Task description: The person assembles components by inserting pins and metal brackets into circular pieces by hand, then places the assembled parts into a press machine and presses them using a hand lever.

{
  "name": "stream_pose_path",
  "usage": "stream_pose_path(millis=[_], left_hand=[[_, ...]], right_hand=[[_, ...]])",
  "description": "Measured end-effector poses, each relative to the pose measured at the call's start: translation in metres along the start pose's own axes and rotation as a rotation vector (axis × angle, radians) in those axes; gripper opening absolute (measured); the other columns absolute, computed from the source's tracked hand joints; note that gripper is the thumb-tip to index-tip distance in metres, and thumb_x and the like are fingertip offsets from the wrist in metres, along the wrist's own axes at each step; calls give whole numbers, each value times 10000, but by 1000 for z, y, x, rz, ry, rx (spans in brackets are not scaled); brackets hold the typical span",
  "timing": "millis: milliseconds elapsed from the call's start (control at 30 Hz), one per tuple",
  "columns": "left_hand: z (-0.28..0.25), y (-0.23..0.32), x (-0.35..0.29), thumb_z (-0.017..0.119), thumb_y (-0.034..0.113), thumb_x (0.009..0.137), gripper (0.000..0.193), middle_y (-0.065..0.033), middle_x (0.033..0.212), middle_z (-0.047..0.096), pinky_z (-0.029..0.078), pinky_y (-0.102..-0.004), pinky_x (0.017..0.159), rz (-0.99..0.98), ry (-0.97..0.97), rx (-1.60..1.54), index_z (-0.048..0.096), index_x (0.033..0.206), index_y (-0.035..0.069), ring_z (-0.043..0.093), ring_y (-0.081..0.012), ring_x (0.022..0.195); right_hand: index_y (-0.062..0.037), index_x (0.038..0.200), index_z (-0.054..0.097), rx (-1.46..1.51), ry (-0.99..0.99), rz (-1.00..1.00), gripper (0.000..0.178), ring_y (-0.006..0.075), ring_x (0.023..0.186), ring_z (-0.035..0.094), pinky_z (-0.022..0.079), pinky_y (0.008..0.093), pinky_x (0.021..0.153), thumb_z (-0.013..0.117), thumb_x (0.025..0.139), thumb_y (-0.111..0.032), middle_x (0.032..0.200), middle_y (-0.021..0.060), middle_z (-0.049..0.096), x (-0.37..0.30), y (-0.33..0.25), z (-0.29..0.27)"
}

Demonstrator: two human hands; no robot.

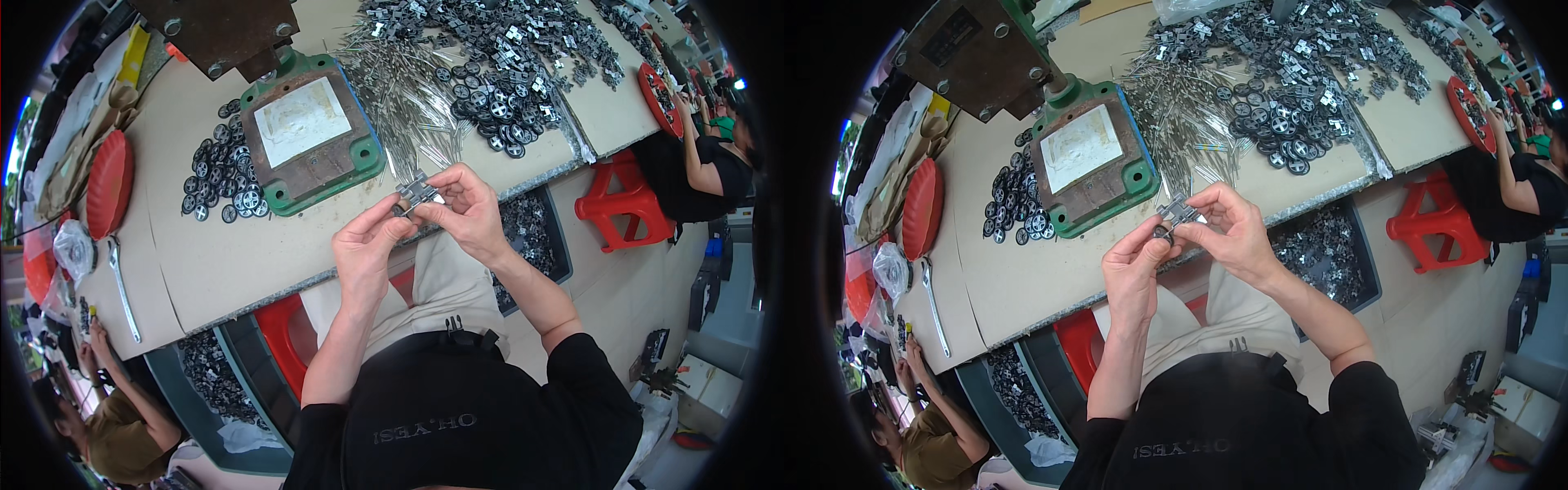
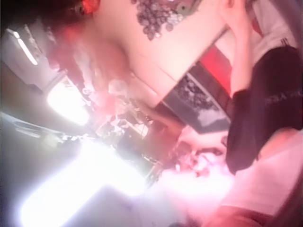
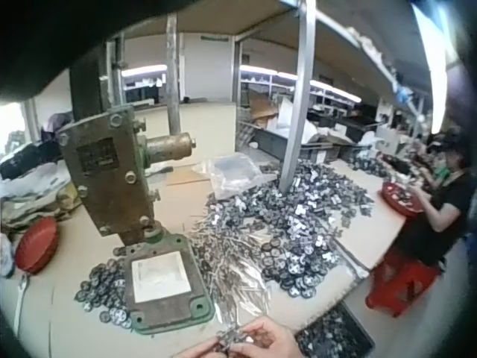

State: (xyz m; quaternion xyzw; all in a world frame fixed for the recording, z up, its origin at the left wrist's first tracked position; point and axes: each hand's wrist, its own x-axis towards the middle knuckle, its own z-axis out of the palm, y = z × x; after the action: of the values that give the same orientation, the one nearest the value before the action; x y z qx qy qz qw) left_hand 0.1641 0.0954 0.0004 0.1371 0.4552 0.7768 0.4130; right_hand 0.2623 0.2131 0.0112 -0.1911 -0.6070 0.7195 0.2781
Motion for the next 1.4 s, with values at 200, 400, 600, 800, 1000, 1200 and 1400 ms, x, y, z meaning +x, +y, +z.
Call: stream_pose_path(millis=[200,400,600,800,1000,1200,1400], left_hand=[[-5,7,6,591,10,820,280,-167,944,632,542,-268,709,-245,-189,-252,551,1086,-72,644,-207,773],[-1,6,6,520,65,876,253,-165,1042,603,506,-322,846,-202,-192,-266,541,1097,-58,603,-241,951],[-12,3,7,504,104,893,262,-171,1063,589,489,-337,890,-239,-201,-341,519,1108,-46,568,-292,1026],[-13,0,8,497,105,895,282,-174,1049,588,511,-320,863,-252,-205,-352,488,1132,-48,577,-301,1007],[-11,3,7,504,95,892,244,-167,1035,597,517,-317,844,-245,-167,-357,521,1096,-38,587,-302,985],[-5,4,8,502,86,894,228,-164,1027,604,513,-317,837,-231,-202,-372,541,1080,-39,599,-280,966],[-4,2,7,501,80,893,231,-156,1026,607,518,-311,823,-242,-199,-321,543,1087,-37,609,-258,941]], right_hand=[[10,905,566,-184,-55,-170,196,104,793,590,469,244,730,672,741,2,878,65,616,-1,0,-4],[3,992,584,-284,-105,-186,271,108,777,585,464,249,715,669,736,-29,934,61,621,4,-9,-4],[-11,1027,591,-1006,136,-258,293,191,878,547,437,309,785,636,755,-110,979,98,586,63,-34,-71],[-23,1017,591,-1413,-22,-290,310,281,948,478,386,354,859,646,736,-144,946,112,555,99,-20,-113],[-39,1108,554,-959,-82,-3,331,100,806,511,421,243,715,610,811,-173,934,48,568,87,-52,-87],[4,1202,487,159,-264,154,369,69,774,483,410,205,708,512,904,-214,950,31,583,35,-27,-58],[9,1190,506,10,-208,128,330,68,769,468,413,208,712,532,894,-135,980,24,551,15,-18,-38]])
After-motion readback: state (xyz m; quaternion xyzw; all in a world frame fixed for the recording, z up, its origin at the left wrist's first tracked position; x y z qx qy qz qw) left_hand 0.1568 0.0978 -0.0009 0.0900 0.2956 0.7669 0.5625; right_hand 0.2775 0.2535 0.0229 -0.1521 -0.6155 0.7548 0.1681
